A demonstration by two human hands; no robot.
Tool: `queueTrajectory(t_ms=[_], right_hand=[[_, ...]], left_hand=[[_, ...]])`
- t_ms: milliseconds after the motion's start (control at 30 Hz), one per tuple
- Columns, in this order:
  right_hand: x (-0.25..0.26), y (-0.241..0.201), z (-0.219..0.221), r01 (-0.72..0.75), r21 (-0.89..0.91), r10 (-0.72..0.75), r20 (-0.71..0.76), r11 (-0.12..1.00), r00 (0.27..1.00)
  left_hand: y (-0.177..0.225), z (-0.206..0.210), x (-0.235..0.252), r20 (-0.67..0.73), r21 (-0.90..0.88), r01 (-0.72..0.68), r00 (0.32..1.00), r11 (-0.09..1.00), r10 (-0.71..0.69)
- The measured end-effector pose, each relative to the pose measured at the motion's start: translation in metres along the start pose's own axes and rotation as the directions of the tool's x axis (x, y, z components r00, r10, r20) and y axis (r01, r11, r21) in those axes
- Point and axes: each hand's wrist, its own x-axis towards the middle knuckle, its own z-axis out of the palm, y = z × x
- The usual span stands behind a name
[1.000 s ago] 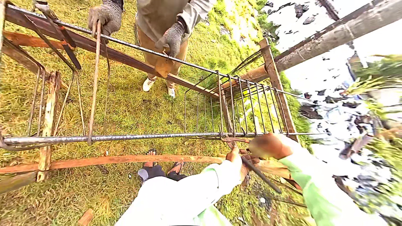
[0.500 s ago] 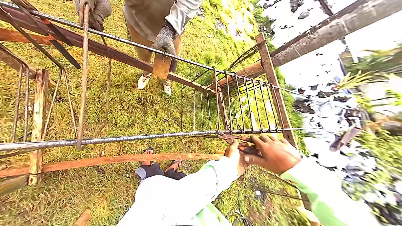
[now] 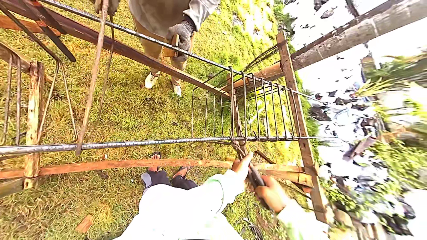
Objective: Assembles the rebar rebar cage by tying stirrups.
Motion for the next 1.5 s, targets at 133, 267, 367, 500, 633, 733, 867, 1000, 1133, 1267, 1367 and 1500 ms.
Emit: queueTrajectory(t_ms=[133,267,367,500,633,733,867,1000,1133,1267,1367,1500], right_hand=[[0.019,0.033,0.063,0.099,0.306,-0.052,-0.157,0.947,0.986],[0.031,0.032,0.104,0.156,0.385,-0.042,-0.289,0.91,0.956],[0.04,0.037,0.116,0.206,0.355,-0.087,-0.322,0.912,0.943],[0.048,0.047,0.116,0.234,0.336,-0.123,-0.319,0.913,0.94],[0.031,0.04,0.093,0.133,0.745,-0.141,-0.053,0.654,0.989],[0.029,0.052,0.065,-0.24,0.909,-0.309,0.349,0.339,0.885],[-0.005,0.026,0.042,-0.057,0.563,0.011,0.086,0.824,0.996],[-0.026,-0.011,0.049,-0.185,-0.356,0.031,-0.397,0.916,0.917],[-0.013,-0.016,0.037,-0.224,-0.289,0.165,-0.217,0.931,0.962],[0.005,0.014,0.037,-0.07,0.064,0.075,-0.075,0.995,0.994],[0.015,0.026,0.04,-0.034,0.259,0.036,-0.004,0.965,0.999],[0.025,0.032,0.043,-0.074,0.342,0.057,0.061,0.937,0.997]], left_hand=[[-0.008,-0.019,0.013,-0.067,0.206,-0.077,0.994,0.976,0.092],[-0.012,-0.035,0.026,-0.093,0.318,-0.116,0.984,0.941,0.153],[-0.008,-0.041,0.026,-0.088,0.38,-0.116,0.983,0.917,0.161],[0.001,-0.052,0.033,0.062,0.377,-0.104,0.994,0.92,0.087],[0.01,-0.066,0.049,0.416,0.207,0.045,0.9,0.977,-0.129],[0.009,-0.045,0.04,0.439,0.038,0.064,0.895,0.997,-0.074],[0.006,-0.014,0.025,0.186,-0.148,0.04,0.982,0.988,-0.012],[0.004,0.022,0.025,-0.079,-0.253,-0.006,0.997,0.967,-0.015],[0.003,0.029,0.021,-0.293,0.03,0.047,0.956,0.998,-0.036],[0.0,0.024,0.018,-0.333,0.229,0.088,0.943,0.97,-0.007],[0.009,0.021,0.014,-0.334,0.248,0.116,0.942,0.962,-0.028],[0.01,0.021,0.018,-0.357,0.269,0.13,0.934,0.954,-0.027]])
